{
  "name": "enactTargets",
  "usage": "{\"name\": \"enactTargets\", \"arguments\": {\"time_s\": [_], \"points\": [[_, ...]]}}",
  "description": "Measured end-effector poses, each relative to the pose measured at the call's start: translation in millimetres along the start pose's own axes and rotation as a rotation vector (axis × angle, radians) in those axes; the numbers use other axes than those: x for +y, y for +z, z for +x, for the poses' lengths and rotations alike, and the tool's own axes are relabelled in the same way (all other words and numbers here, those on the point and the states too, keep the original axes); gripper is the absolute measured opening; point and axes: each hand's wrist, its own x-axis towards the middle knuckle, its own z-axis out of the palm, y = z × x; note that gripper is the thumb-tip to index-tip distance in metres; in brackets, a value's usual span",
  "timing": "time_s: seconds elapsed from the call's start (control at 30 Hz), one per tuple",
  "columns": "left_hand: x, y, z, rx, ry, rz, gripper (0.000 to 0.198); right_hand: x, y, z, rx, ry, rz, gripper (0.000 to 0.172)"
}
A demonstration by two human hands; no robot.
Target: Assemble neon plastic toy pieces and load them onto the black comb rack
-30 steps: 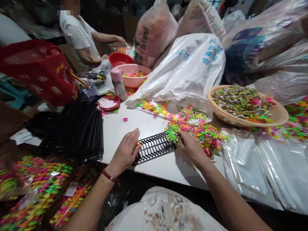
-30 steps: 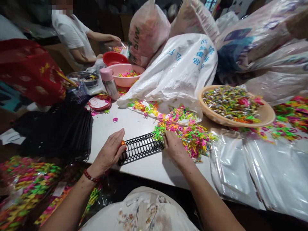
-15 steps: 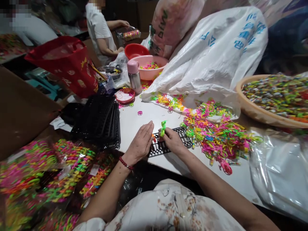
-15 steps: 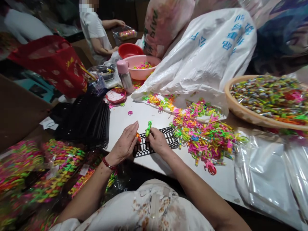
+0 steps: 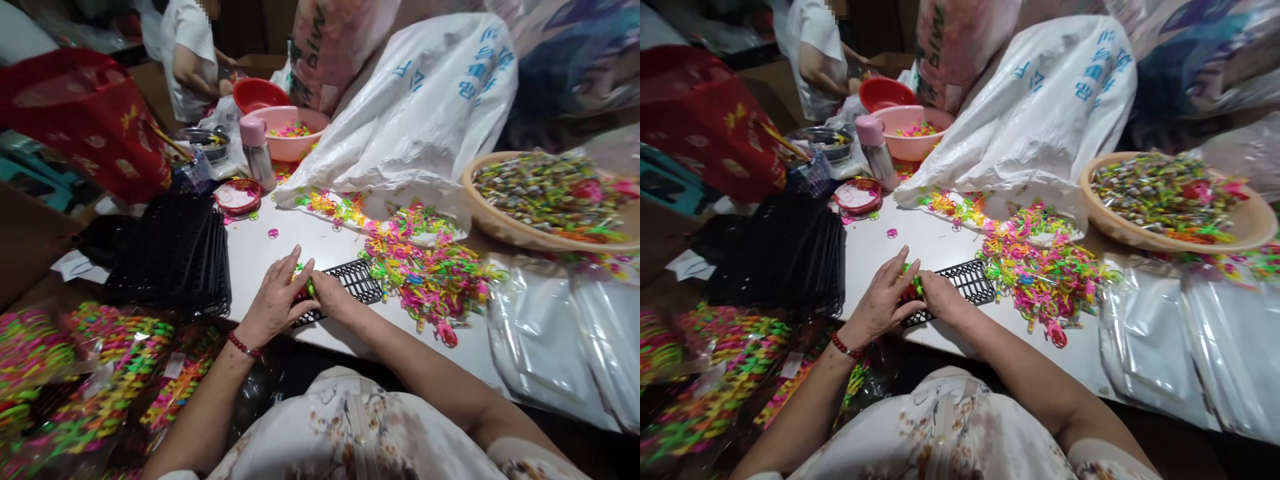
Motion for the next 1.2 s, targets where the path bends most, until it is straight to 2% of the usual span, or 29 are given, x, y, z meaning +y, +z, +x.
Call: {"name": "enactTargets", "arguments": {"time_s": [0.1,0.2,0.27,0.3,0.4,0.43,0.5,0.57,0.67,0.83,0.97,1.03,1.2], "points": [[1,2.3,1,0.012,-0.008,0.048,0.060,-2,4,0,0.014,-0.002,-0.022,0.029],[3,5.2,1,0.021,-0.025,0.077,0.047,-1,-8,-12,0.085,-0.049,-0.023,0.025],[4,6.5,1,0.027,-0.026,0.095,0.043,6,-33,-32,0.175,-0.039,-0.073,0.029],[4,6.6,1,0.034,-0.025,0.109,0.042,12,-49,-46,0.218,0.016,-0.138,0.032],[4,4.8,1,0.054,-0.013,0.173,0.041,34,-105,-89,0.254,0.332,-0.491,0.037],[4,3.8,1,0.060,-0.006,0.192,0.042,41,-122,-102,0.279,0.409,-0.541,0.033],[4,2.4,1,0.061,0.018,0.204,0.046,52,-148,-121,0.218,0.527,-0.659,0.025],[3,2.7,2,0.056,0.049,0.182,0.047,57,-161,-129,0.106,0.591,-0.717,0.021],[3,5.6,3,0.051,0.060,0.115,0.042,55,-162,-129,-0.020,0.599,-0.715,0.020],[4,7.3,6,0.082,0.033,0.037,0.034,50,-152,-132,0.009,0.514,-0.729,0.021],[8,4.6,8,0.086,0.027,-0.038,0.032,48,-144,-138,-0.043,0.534,-0.852,0.019],[12,4.3,7,0.064,0.032,-0.063,0.030,47,-141,-139,-0.008,0.552,-0.859,0.019],[26,8.3,5,0.063,-0.002,-0.067,0.039,45,-130,-132,0.215,0.573,-0.745,0.018]]}}
